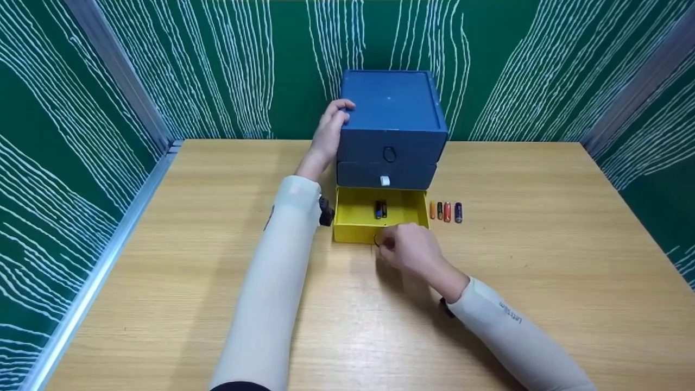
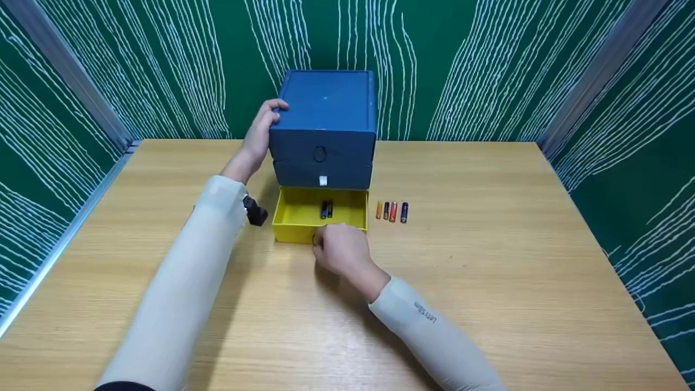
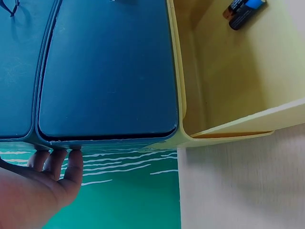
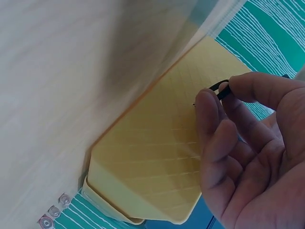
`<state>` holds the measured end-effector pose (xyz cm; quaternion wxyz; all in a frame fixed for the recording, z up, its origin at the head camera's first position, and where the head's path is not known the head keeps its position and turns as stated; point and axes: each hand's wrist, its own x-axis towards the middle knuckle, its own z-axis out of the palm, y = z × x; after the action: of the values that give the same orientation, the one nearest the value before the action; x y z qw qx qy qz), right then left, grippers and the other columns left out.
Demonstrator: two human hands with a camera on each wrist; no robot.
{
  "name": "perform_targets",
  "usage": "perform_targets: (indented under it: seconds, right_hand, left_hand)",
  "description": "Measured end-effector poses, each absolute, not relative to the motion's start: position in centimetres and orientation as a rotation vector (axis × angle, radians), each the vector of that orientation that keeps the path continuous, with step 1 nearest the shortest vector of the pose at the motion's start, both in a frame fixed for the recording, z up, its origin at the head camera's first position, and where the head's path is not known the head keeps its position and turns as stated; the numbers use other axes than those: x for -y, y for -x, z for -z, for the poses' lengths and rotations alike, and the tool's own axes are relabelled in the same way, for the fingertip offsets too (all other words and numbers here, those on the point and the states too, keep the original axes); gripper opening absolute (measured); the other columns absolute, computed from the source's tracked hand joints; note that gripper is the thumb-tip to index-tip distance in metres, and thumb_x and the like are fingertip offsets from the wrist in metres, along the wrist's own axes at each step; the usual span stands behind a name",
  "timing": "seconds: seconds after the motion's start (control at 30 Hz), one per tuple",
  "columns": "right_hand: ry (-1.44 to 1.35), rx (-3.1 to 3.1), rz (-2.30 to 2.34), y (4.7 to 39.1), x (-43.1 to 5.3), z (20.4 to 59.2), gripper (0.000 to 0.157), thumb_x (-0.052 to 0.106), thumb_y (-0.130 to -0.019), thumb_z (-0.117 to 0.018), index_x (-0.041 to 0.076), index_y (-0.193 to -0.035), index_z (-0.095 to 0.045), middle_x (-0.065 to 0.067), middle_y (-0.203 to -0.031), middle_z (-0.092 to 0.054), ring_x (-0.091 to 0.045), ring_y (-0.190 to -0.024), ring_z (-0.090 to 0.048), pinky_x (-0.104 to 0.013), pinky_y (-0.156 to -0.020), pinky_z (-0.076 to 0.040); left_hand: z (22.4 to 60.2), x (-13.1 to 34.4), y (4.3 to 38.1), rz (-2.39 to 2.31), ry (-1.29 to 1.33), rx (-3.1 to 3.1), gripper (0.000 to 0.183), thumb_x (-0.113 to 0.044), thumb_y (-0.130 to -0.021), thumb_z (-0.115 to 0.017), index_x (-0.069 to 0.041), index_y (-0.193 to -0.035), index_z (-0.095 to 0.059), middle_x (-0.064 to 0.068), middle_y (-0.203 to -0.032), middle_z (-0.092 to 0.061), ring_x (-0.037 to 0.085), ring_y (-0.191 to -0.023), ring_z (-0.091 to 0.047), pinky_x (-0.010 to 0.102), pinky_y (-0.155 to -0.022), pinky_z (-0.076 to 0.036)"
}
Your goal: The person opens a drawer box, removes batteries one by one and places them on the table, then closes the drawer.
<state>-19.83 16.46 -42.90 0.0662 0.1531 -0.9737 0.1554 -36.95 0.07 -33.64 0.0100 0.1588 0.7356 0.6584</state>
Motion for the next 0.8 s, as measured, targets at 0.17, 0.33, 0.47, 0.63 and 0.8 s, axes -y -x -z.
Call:
perform_targets:
  seconds: [0.17, 0.33, 0.47, 0.63, 0.8]
  right_hand:
    - [-0.469, 2.943, -0.473, 19.66, -16.32, 43.05, 0.006, 0.026, -0.072, -0.062, 0.024, -0.074, -0.067, 0.010, -0.066, -0.062, -0.007, -0.057, -0.052, -0.025, -0.053, -0.042]
    - [-0.467, 2.951, -0.465, 19.55, -16.24, 42.94, 0.004, 0.027, -0.072, -0.062, 0.024, -0.071, -0.065, 0.010, -0.062, -0.060, -0.007, -0.056, -0.051, -0.024, -0.052, -0.041]
    - [-0.470, 2.951, -0.450, 19.42, -16.19, 42.80, 0.006, 0.027, -0.071, -0.061, 0.024, -0.071, -0.065, 0.010, -0.062, -0.059, -0.007, -0.056, -0.051, -0.025, -0.052, -0.041]
    - [-0.488, 2.941, -0.424, 19.16, -16.13, 42.67, 0.005, 0.026, -0.070, -0.061, 0.024, -0.071, -0.066, 0.010, -0.062, -0.060, -0.007, -0.056, -0.051, -0.026, -0.052, -0.042]
    - [-0.495, 2.953, -0.423, 18.86, -16.00, 42.67, 0.004, 0.027, -0.071, -0.063, 0.023, -0.072, -0.065, 0.011, -0.060, -0.058, -0.007, -0.055, -0.050, -0.025, -0.051, -0.041]
  left_hand:
    - [33.78, -0.06, 36.98, -2.064, -0.510, -2.289, 0.025, -0.022, -0.089, -0.030, -0.027, -0.108, -0.046, -0.008, -0.131, -0.034, 0.015, -0.121, -0.028, 0.043, -0.101, -0.019]
    - [33.74, -0.05, 37.06, -2.047, -0.502, -2.299, 0.026, -0.022, -0.089, -0.030, -0.028, -0.109, -0.045, -0.008, -0.133, -0.032, 0.016, -0.122, -0.027, 0.044, -0.101, -0.019]
    - [33.70, -0.01, 37.11, -2.039, -0.500, -2.307, 0.026, -0.022, -0.089, -0.029, -0.027, -0.109, -0.045, -0.008, -0.133, -0.032, 0.015, -0.123, -0.026, 0.043, -0.101, -0.019]
    - [33.29, 0.00, 36.58, -2.041, -0.501, -2.299, 0.028, -0.020, -0.089, -0.029, -0.024, -0.111, -0.045, -0.006, -0.135, -0.031, 0.017, -0.124, -0.025, 0.044, -0.101, -0.019]
    - [33.73, -0.09, 36.89, -2.048, -0.495, -2.297, 0.026, -0.023, -0.089, -0.030, -0.029, -0.109, -0.045, -0.009, -0.134, -0.030, 0.017, -0.123, -0.025, 0.045, -0.101, -0.019]
